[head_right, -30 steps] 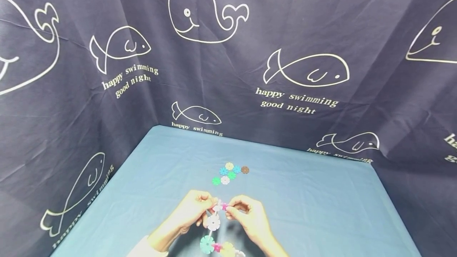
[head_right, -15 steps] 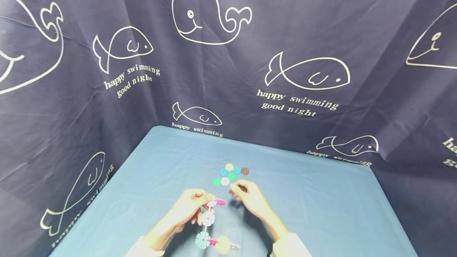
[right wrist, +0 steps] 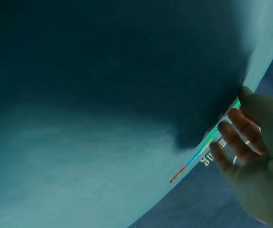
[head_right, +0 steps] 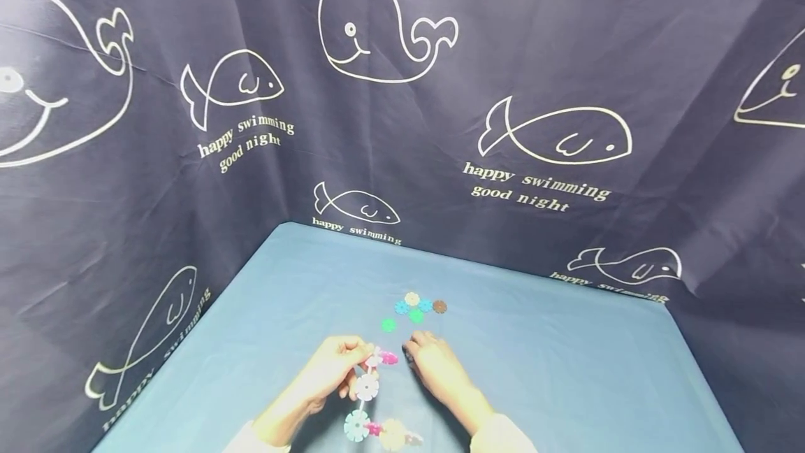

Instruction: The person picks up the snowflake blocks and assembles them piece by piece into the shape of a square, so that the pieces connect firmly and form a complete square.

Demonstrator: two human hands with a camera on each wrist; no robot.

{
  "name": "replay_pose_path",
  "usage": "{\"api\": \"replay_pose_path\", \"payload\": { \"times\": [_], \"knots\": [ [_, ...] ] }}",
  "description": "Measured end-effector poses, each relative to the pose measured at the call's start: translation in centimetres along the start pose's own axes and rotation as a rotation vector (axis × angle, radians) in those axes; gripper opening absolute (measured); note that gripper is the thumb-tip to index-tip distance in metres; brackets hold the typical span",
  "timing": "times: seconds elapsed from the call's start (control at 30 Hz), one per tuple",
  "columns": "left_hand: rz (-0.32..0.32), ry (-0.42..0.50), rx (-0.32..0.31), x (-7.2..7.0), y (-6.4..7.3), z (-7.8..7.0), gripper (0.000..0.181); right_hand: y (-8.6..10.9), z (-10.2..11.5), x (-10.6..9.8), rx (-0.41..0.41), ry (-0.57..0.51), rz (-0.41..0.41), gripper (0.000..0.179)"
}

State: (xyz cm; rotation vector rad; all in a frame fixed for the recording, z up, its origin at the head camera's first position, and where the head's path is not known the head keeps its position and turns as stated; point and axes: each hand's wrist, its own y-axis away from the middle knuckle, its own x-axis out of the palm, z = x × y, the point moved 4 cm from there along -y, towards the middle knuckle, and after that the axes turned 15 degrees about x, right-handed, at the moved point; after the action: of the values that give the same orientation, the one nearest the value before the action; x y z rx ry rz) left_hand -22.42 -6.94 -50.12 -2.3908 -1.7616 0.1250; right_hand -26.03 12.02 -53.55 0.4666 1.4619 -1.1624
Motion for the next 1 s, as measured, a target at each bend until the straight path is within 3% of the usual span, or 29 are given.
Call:
{"api": "replay_pose_path", "payload": {
  "times": [0.17, 0.27, 0.37, 0.43, 0.57, 0.63, 0.67, 0.77, 1.0],
  "knots": [
    [0.01, 0.014, 0.0, 0.3, -0.2, -0.1, 0.034, 1.2, 0.1, -0.7, -0.017, -0.045, -0.029, 0.021],
    [0.018, 0.018, 0.005, 0.6, -0.4, -0.1, 0.035, 1.6, 0.0, -1.4, -0.025, -0.052, -0.087, 0.023],
    [0.017, 0.015, 0.016, 0.7, -0.6, 0.0, 0.033, 1.9, -0.5, -2.3, 0.105, -0.166, -0.131, 0.022],
    [0.021, 0.013, 0.017, 0.8, -0.7, 0.0, 0.031, 2.1, -1.0, -3.2, 0.303, -0.399, -0.07, 0.016],
    [0.028, 0.015, 0.014, 1.0, -0.9, 0.0, 0.029, 3.2, -0.8, -5.0, 0.735, -1.057, 0.09, 0.011],
    [0.024, 0.014, 0.016, 1.0, -1.0, 0.0, 0.027, 3.6, -0.3, -5.8, 0.867, -1.266, 0.144, 0.015],
    [0.023, 0.014, 0.015, 1.1, -1.1, 0.0, 0.027, 3.7, 0.0, -6.1, 0.902, -1.317, 0.165, 0.016],
    [0.024, 0.016, 0.015, 1.2, -1.2, 0.1, 0.026, 3.7, 0.6, -6.9, 0.93, -1.347, 0.204, 0.016],
    [0.031, 0.013, 0.014, 1.7, -1.3, 0.4, 0.027, 3.9, 0.8, -7.1, 0.902, -1.361, 0.216, 0.018]
  ]
}}
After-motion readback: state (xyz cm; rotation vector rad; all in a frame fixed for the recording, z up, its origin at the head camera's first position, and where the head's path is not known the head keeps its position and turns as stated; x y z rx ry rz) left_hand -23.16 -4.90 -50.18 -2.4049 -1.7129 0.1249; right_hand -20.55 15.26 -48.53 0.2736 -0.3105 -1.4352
